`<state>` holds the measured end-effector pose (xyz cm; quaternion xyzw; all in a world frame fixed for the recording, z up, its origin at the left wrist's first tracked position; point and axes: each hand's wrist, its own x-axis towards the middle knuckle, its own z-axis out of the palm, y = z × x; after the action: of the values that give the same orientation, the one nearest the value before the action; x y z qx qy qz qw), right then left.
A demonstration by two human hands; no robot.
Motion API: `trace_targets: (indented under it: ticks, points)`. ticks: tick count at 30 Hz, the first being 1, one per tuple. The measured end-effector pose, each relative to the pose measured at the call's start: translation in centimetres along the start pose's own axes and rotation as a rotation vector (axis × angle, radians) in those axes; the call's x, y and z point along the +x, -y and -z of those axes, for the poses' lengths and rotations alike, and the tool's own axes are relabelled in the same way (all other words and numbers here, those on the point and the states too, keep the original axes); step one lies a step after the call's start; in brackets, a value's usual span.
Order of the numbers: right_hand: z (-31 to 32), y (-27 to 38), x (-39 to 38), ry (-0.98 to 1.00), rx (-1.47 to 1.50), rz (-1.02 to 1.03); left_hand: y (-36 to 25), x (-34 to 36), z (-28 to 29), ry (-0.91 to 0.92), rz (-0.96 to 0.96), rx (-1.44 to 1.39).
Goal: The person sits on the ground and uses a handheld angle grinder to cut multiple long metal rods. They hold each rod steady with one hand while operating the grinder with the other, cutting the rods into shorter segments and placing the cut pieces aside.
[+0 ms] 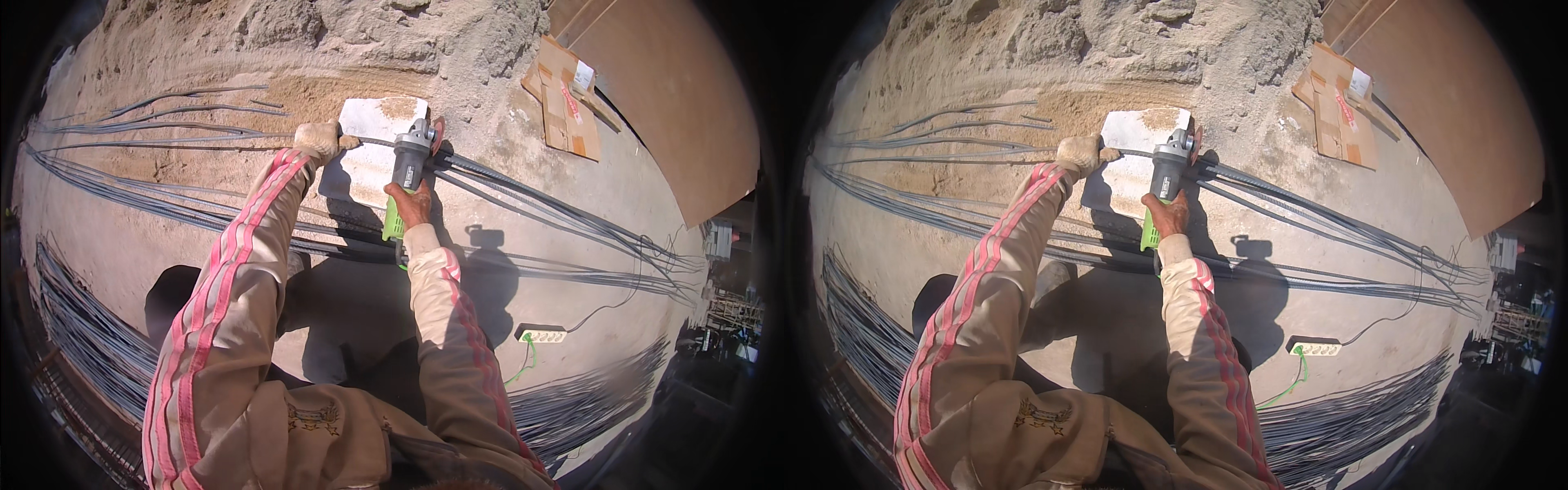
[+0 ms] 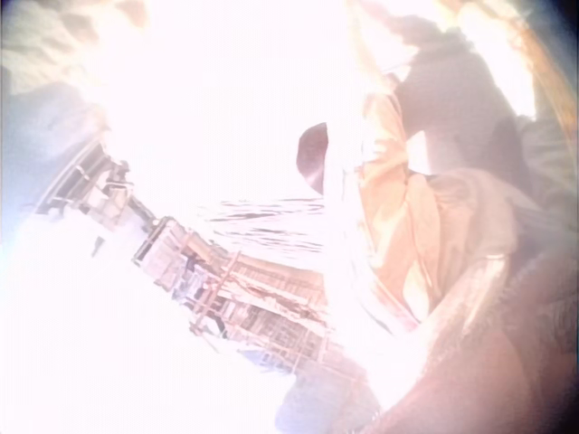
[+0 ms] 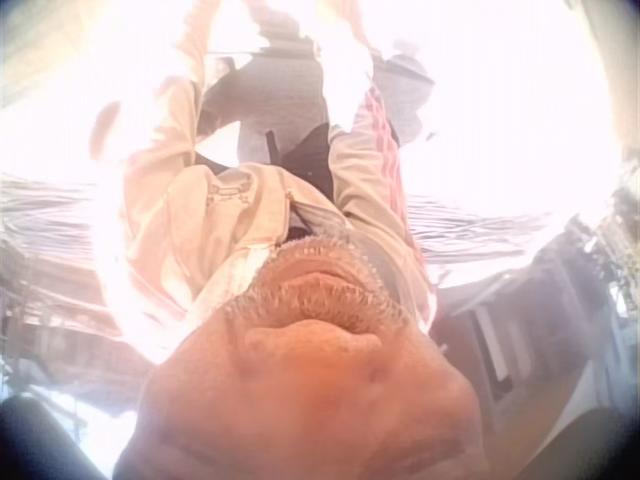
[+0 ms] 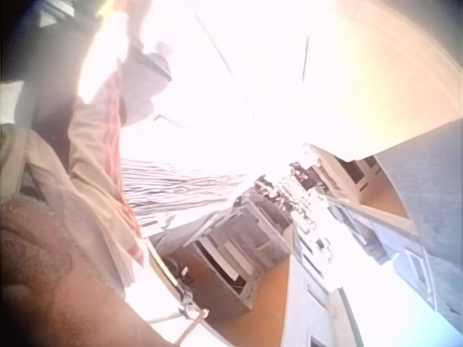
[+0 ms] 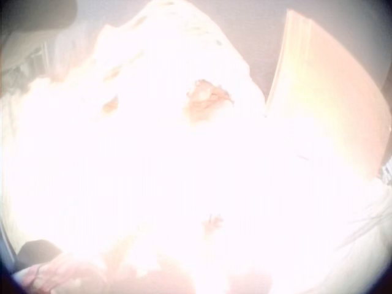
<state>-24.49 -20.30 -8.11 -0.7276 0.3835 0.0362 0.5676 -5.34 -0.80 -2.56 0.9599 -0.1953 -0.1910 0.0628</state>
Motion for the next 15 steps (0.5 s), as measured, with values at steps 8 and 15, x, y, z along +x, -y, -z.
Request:
trace_targets:
  ticks: [8, 15]
  points:
    - [0.4, 0.9, -0.7, 0.007, 0.024, -0.039, 0.1, 0.0, 0.9, 0.078, -0.012, -0.001]
    - [-0.6, -1.7, 1.2, -0.080, 0.086, 0.014, 0.0, 0.5, 1.1, 0.120, -0.037, -0.004]
